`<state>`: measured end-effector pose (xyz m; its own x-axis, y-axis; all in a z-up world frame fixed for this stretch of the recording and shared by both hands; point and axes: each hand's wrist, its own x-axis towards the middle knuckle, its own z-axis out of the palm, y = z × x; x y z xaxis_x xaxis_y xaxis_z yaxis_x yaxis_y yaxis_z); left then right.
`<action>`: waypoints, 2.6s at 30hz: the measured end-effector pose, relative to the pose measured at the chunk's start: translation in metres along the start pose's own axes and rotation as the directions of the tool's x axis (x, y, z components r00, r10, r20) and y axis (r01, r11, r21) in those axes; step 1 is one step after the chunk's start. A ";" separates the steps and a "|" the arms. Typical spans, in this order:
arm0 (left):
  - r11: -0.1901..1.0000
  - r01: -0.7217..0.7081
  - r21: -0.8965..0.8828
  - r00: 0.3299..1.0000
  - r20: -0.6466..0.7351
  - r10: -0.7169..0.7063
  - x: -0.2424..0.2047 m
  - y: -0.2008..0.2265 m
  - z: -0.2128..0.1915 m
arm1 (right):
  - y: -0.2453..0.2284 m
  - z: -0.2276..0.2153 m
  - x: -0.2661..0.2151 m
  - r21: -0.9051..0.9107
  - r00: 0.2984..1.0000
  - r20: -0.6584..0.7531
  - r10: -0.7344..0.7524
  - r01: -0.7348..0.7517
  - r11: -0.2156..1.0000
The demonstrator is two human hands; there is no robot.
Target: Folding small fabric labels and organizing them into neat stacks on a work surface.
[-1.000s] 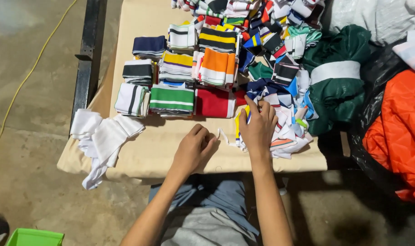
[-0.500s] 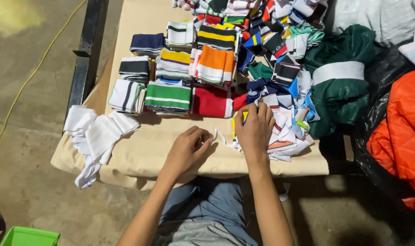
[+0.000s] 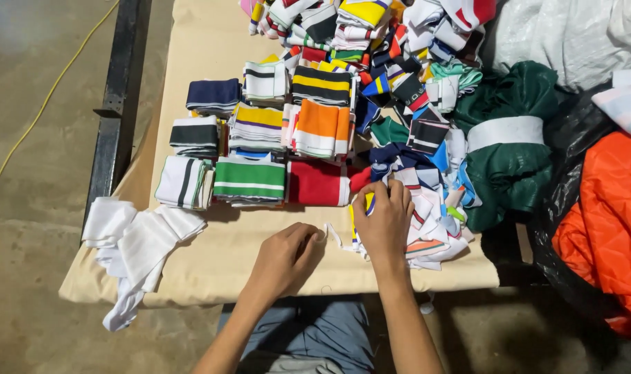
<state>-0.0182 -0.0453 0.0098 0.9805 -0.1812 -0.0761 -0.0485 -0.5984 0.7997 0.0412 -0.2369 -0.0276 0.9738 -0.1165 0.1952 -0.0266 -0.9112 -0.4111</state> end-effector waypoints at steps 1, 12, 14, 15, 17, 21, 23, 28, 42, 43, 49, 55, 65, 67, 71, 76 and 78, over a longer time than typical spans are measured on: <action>1.000 0.000 -0.003 1.000 -0.003 0.000 0.000 -0.004 0.004 | 0.001 -0.001 0.000 -0.002 1.000 0.000 -0.003 0.003 1.000; 0.946 -0.324 0.028 0.945 0.047 0.322 0.026 0.007 0.000 | -0.019 -0.021 0.083 0.603 0.985 -0.166 0.055 0.057 0.795; 0.898 -0.438 0.040 0.898 -0.022 0.439 0.047 0.015 0.006 | -0.003 0.004 0.120 0.467 0.980 -0.198 0.002 0.093 0.879; 0.838 -0.544 0.050 0.835 -0.072 0.546 0.057 0.018 0.009 | 0.008 0.018 0.135 0.316 0.976 -0.216 -0.039 0.108 0.943; 0.779 -0.621 0.086 0.765 -0.148 0.626 0.087 0.017 0.030 | 0.023 0.044 0.141 0.306 0.967 -0.247 -0.060 0.137 0.942; 0.650 -0.751 0.117 0.610 -0.254 0.750 0.123 0.023 0.049 | 0.019 0.048 0.137 0.501 0.969 -0.242 0.058 0.073 0.863; 0.639 -0.761 0.115 0.591 -0.283 0.755 0.121 0.016 0.057 | 0.029 0.052 0.140 0.583 0.965 -0.250 0.084 0.081 0.809; 0.615 -0.785 0.067 0.571 -0.306 0.762 0.107 0.010 0.054 | 0.032 0.058 0.143 0.683 0.953 -0.277 0.124 0.105 0.723; 0.599 -0.791 0.123 0.551 -0.281 0.786 0.116 -0.004 0.047 | 0.008 0.039 0.146 0.387 0.871 -0.484 -0.091 0.306 0.870; 0.602 -0.789 0.123 0.553 -0.282 0.784 0.114 0.000 0.045 | 0.008 0.039 0.145 0.388 0.872 -0.481 -0.093 0.306 0.869; 0.612 -0.777 0.146 0.542 -0.339 0.769 0.108 0.010 0.037 | 0.006 0.039 0.142 0.567 0.938 -0.347 0.030 0.184 0.803; 0.539 -0.814 0.217 0.404 -0.455 0.794 0.112 0.000 0.043 | -0.018 0.027 0.189 0.694 0.978 -0.179 0.109 0.047 0.718; 0.437 -0.825 0.358 0.277 -0.417 0.866 0.115 0.003 0.026 | -0.076 0.027 0.267 0.688 0.837 0.269 0.476 -0.513 0.513; 0.438 -0.824 0.359 0.273 -0.425 0.863 0.115 0.003 0.025 | -0.073 0.025 0.266 0.720 0.840 0.248 0.483 -0.493 0.488; 0.438 -0.827 0.352 0.277 -0.424 0.863 0.113 0.005 0.024 | -0.048 0.023 0.263 0.705 0.867 0.214 0.450 -0.456 0.543; 0.504 -0.800 0.326 0.281 -0.539 0.794 0.119 -0.003 0.044 | 0.019 0.053 0.260 0.695 0.921 -0.018 0.389 -0.268 0.667; 0.531 -0.807 0.258 0.345 -0.524 0.779 0.119 -0.008 0.048 | -0.005 0.013 0.225 0.837 0.934 -0.046 0.355 -0.158 0.524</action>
<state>0.0894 -0.0994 -0.0341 0.4001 -0.1191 0.9087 -0.8662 -0.3730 0.3325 0.2633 -0.2536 0.0069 0.8893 -0.4507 0.0776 0.0213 -0.1287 -0.9915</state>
